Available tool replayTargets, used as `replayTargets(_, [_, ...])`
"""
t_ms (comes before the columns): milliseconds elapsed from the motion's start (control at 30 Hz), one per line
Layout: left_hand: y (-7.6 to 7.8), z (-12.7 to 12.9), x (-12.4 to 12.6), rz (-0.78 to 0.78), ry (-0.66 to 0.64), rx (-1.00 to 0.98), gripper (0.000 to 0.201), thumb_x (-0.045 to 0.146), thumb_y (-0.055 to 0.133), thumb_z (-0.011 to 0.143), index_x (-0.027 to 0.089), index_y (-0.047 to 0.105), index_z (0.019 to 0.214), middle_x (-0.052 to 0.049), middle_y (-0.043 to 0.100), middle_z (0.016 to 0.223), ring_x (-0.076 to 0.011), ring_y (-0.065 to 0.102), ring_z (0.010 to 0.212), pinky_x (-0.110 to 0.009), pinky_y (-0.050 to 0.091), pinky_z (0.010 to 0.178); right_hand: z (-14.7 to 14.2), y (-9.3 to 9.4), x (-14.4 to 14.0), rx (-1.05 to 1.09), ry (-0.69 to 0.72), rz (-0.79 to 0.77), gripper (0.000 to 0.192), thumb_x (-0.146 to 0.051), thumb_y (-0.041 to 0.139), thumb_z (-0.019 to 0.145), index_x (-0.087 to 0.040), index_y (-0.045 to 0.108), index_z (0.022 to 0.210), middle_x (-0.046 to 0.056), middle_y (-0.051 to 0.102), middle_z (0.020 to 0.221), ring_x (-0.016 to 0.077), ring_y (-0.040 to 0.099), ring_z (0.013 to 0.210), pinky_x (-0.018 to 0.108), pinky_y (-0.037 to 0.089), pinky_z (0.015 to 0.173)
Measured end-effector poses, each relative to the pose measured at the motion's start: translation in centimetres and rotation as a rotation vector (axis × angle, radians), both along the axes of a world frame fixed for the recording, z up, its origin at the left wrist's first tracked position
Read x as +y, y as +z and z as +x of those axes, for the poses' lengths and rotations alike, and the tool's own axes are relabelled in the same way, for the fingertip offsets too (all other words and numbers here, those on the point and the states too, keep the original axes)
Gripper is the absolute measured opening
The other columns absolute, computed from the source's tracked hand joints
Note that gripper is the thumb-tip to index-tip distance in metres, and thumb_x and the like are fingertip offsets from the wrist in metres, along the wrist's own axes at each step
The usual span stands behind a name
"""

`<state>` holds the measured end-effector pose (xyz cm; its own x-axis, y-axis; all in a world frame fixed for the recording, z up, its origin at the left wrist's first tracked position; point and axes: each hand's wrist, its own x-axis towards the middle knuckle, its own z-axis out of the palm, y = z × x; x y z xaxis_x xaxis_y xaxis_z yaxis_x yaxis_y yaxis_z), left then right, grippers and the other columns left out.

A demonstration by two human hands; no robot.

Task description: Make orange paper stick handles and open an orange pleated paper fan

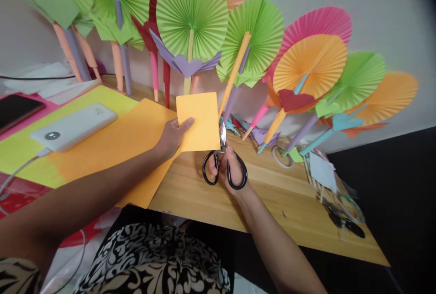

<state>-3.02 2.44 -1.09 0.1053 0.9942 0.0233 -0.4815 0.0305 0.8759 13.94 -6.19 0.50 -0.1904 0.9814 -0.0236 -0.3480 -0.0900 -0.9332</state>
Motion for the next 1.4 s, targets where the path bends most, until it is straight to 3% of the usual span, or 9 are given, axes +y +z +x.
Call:
replayTargets(300, [0.1,0.2,-0.2,-0.022,0.000,-0.026,0.051,0.050,0.085,0.072,0.011,0.074,0.103,-0.015,0.079,0.103,-0.0341,0.075,0.103,-0.046,0.063,0.091,-0.3,0.2,0.0,-0.002,-0.060,0.002,0.066,-0.073,0.062,0.085,-0.023,0.057,0.128,-0.008,0.050,0.053,0.0085,0.035,0.035,0.021,0.030,0.033])
replayTargets(633, [0.0,0.3,-0.1,-0.033,0.002,-0.044,0.049,0.048,0.085,0.073,0.011,0.074,0.103,-0.016,0.079,0.105,-0.0343,0.074,0.105,-0.046,0.063,0.092,-0.6,0.0,0.0,0.037,-0.051,-0.056,0.069,-0.078,0.067,0.077,-0.022,0.063,0.117,-0.011,0.045,0.053,0.0056,0.028,0.035,0.018,0.026,0.031])
replayTargets(833, [0.0,0.1,0.3,-0.024,-0.011,-0.017,0.052,0.051,0.086,0.071,0.011,0.074,0.102,-0.016,0.079,0.102,-0.0341,0.076,0.099,-0.046,0.063,0.089,-0.3,-0.1,0.3,0.107,-0.012,-0.047,0.065,-0.081,0.068,0.072,-0.025,0.062,0.105,-0.011,0.042,0.051,0.0063,0.024,0.036,0.022,0.042,0.039])
replayTargets(1033, [0.1,-0.1,0.5,0.006,-0.031,-0.003,0.052,0.052,0.085,0.070,0.011,0.074,0.099,-0.016,0.079,0.101,-0.0333,0.076,0.099,-0.045,0.063,0.089,0.1,1.0,0.4,0.044,0.120,-0.091,0.072,-0.093,0.056,0.067,-0.022,0.058,0.077,-0.005,0.049,0.055,0.0109,0.040,0.045,0.029,0.052,0.047])
replayTargets(1267, [0.2,-0.2,0.6,0.006,-0.039,-0.027,0.049,0.049,0.085,0.072,0.011,0.074,0.101,-0.016,0.079,0.102,-0.0332,0.076,0.099,-0.045,0.063,0.088,1.0,2.7,2.0,-0.124,0.178,-0.114,0.071,-0.087,0.053,0.077,-0.020,0.067,0.096,-0.003,0.054,0.054,0.0152,0.050,0.044,0.028,0.044,0.043])
replayTargets(1400, [-0.1,-0.4,0.8,-0.034,-0.056,-0.043,0.048,0.047,0.085,0.073,0.010,0.075,0.103,-0.017,0.079,0.105,-0.0321,0.076,0.097,-0.045,0.062,0.089,1.2,2.1,3.0,-0.104,0.104,-0.088,0.065,-0.080,0.062,0.076,-0.023,0.063,0.107,-0.004,0.060,0.058,0.0136,0.048,0.041,0.026,0.041,0.040])
